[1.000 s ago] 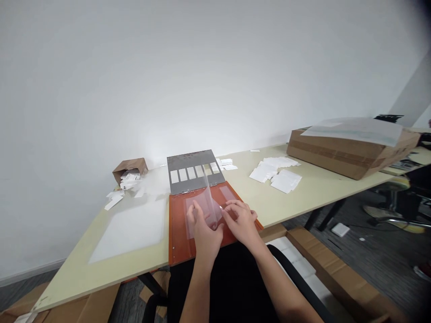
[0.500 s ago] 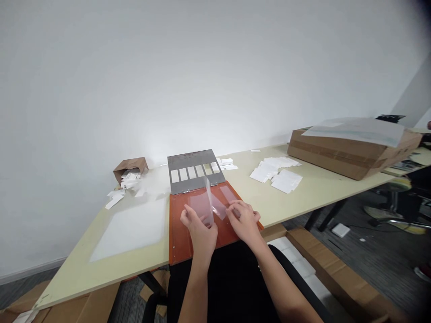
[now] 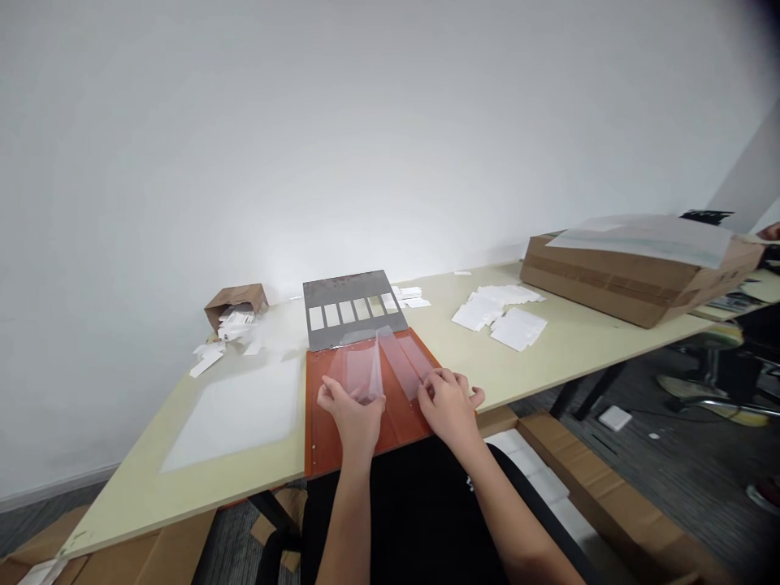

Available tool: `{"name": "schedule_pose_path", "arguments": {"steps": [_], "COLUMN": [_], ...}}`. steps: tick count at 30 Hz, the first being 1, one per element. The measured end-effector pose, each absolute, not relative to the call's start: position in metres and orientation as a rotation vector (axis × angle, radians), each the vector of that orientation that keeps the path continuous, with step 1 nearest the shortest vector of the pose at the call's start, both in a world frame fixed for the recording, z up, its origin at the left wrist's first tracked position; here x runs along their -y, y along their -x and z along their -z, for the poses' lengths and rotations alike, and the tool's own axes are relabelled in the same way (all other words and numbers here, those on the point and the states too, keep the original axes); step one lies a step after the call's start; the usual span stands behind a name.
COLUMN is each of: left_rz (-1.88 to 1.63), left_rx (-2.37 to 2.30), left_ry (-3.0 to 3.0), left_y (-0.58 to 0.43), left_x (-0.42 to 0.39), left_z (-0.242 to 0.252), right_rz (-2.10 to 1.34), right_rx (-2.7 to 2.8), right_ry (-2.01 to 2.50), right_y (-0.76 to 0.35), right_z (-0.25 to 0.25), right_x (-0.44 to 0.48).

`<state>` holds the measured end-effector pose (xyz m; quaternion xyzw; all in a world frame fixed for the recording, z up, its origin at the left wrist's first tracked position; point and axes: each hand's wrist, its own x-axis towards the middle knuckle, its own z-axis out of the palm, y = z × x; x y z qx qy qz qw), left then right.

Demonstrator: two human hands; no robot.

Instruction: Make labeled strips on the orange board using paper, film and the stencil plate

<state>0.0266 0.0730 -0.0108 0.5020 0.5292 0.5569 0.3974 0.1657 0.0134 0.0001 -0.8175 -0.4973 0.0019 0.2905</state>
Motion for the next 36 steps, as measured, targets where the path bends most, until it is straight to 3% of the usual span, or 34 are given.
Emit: {"name": "schedule_pose_path", "arguments": {"steps": [10,36], "left_rz": [-1.440,-1.531], "left_rx": [-1.321,-1.145], "left_ry": [-1.289,-1.211], "left_y": [-0.025,-0.018], "left_x": [-0.071,-0.060], "left_z": [0.007,-0.004], "right_rz": [0.175,0.139], "right_rx": [1.389,1.552], "right_ry": [2.283,2.080], "right_y": [-0.160,-0.156], "right_z": [0.002,0.000], "right_x": [-0.009,-0.007]}}
